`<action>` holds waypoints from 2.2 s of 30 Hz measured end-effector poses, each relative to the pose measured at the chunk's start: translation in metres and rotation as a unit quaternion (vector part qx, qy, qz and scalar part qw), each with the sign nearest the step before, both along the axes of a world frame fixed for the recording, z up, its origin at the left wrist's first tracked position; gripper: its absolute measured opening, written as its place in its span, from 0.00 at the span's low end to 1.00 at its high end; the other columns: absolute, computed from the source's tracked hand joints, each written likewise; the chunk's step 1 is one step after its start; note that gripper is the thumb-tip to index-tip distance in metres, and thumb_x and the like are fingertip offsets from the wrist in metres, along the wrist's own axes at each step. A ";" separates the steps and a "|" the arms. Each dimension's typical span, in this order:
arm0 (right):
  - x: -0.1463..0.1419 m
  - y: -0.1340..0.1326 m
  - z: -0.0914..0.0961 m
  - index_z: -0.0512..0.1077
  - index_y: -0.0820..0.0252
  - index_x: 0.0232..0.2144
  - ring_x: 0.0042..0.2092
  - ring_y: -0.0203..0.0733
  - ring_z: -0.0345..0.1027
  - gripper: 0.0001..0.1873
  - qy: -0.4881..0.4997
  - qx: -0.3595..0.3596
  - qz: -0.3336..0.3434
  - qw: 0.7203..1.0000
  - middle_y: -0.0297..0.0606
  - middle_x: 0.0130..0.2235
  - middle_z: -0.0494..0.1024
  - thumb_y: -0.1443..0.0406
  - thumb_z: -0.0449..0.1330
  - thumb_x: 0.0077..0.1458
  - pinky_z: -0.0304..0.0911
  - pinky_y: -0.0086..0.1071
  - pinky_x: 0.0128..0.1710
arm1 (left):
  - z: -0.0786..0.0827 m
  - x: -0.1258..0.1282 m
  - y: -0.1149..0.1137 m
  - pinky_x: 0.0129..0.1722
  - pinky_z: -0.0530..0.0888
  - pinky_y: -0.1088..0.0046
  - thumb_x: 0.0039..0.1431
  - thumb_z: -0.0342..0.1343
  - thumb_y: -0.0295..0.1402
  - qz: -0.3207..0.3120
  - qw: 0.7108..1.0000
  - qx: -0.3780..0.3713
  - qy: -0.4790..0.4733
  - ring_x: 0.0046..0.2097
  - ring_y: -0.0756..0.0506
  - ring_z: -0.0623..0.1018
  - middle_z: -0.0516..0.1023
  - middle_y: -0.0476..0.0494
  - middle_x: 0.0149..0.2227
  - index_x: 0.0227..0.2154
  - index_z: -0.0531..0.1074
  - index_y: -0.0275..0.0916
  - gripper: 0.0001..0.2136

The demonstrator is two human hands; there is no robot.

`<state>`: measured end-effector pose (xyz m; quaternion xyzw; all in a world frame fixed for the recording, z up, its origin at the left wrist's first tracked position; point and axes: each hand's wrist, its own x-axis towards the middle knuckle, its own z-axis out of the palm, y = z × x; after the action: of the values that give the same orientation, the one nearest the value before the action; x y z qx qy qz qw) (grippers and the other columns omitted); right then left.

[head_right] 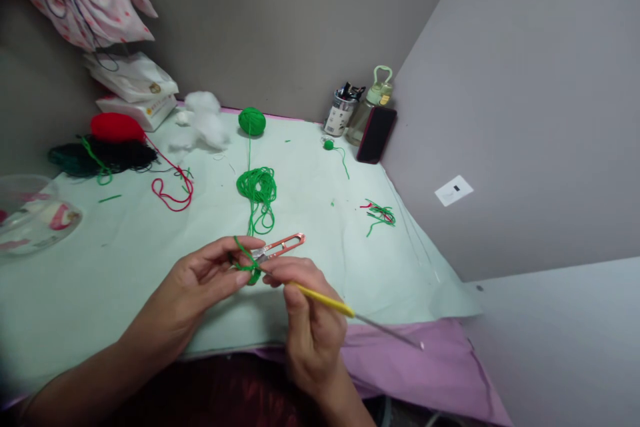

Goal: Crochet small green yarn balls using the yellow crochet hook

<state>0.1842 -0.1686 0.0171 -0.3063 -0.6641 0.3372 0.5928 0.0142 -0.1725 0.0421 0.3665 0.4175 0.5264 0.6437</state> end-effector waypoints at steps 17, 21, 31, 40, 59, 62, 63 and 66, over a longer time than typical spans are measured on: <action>-0.001 0.003 -0.011 0.76 0.48 0.54 0.46 0.44 0.77 0.20 -0.237 0.225 -0.139 0.935 0.40 0.46 0.80 0.73 0.60 0.64 0.76 0.36 0.40 | 0.001 0.007 0.001 0.20 0.65 0.86 0.57 0.70 0.32 -0.059 0.985 -0.070 -0.143 0.20 0.60 0.58 0.68 0.56 0.26 0.52 0.80 0.43 0.19; -0.003 0.003 -0.008 0.77 0.53 0.50 0.41 0.43 0.74 0.15 -0.081 0.103 -0.095 0.987 0.40 0.42 0.80 0.70 0.54 0.69 0.73 0.38 0.38 | 0.001 0.001 0.006 0.19 0.61 0.88 0.59 0.68 0.31 -0.059 0.975 -0.105 -0.185 0.20 0.60 0.50 0.63 0.58 0.23 0.47 0.83 0.40 0.12; -0.011 0.006 -0.002 0.79 0.51 0.48 0.43 0.41 0.76 0.15 -0.010 0.008 -0.027 1.000 0.39 0.43 0.82 0.70 0.55 0.69 0.74 0.35 0.38 | 0.001 0.007 0.002 0.26 0.71 0.83 0.55 0.71 0.33 -0.021 0.998 -0.024 -0.046 0.25 0.57 0.70 0.77 0.51 0.33 0.48 0.83 0.48 0.17; -0.003 0.006 -0.004 0.79 0.52 0.48 0.40 0.41 0.75 0.15 -0.076 0.067 -0.110 0.989 0.38 0.39 0.80 0.73 0.56 0.66 0.73 0.36 0.39 | 0.001 0.003 0.009 0.21 0.64 0.85 0.58 0.69 0.31 -0.066 0.976 -0.110 -0.174 0.21 0.60 0.51 0.73 0.53 0.31 0.45 0.84 0.41 0.12; -0.004 0.016 -0.006 0.78 0.57 0.40 0.33 0.38 0.75 0.11 0.147 -0.119 0.045 0.981 0.39 0.37 0.82 0.62 0.56 0.69 0.73 0.34 0.35 | -0.001 0.002 0.004 0.50 0.70 0.70 0.58 0.68 0.34 -0.033 0.998 -0.036 -0.026 0.45 0.46 0.75 0.80 0.47 0.38 0.48 0.82 0.46 0.14; -0.002 0.014 -0.003 0.77 0.58 0.39 0.33 0.40 0.76 0.12 0.122 -0.108 0.039 0.986 0.40 0.35 0.82 0.62 0.54 0.70 0.74 0.36 0.35 | -0.002 0.002 0.003 0.49 0.70 0.71 0.58 0.68 0.34 -0.032 0.999 -0.032 -0.017 0.44 0.47 0.74 0.80 0.47 0.39 0.47 0.82 0.46 0.13; -0.001 0.013 -0.002 0.77 0.58 0.40 0.34 0.40 0.76 0.12 0.109 -0.102 0.034 0.988 0.41 0.36 0.82 0.62 0.54 0.70 0.74 0.36 0.35 | -0.002 0.001 0.003 0.48 0.70 0.72 0.59 0.68 0.34 -0.031 0.999 -0.031 -0.012 0.44 0.47 0.74 0.80 0.48 0.38 0.47 0.82 0.47 0.13; 0.001 0.008 0.001 0.77 0.56 0.42 0.35 0.41 0.75 0.12 0.059 -0.064 0.005 0.996 0.41 0.39 0.82 0.66 0.52 0.71 0.74 0.38 0.37 | -0.002 -0.001 0.002 0.48 0.71 0.72 0.58 0.68 0.34 -0.025 0.999 -0.025 0.002 0.43 0.47 0.74 0.79 0.48 0.37 0.47 0.83 0.47 0.13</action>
<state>0.1851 -0.1606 0.0177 -0.3197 -0.6066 0.3999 0.6082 0.0137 -0.1709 0.0399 0.3620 0.4228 0.4987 0.6645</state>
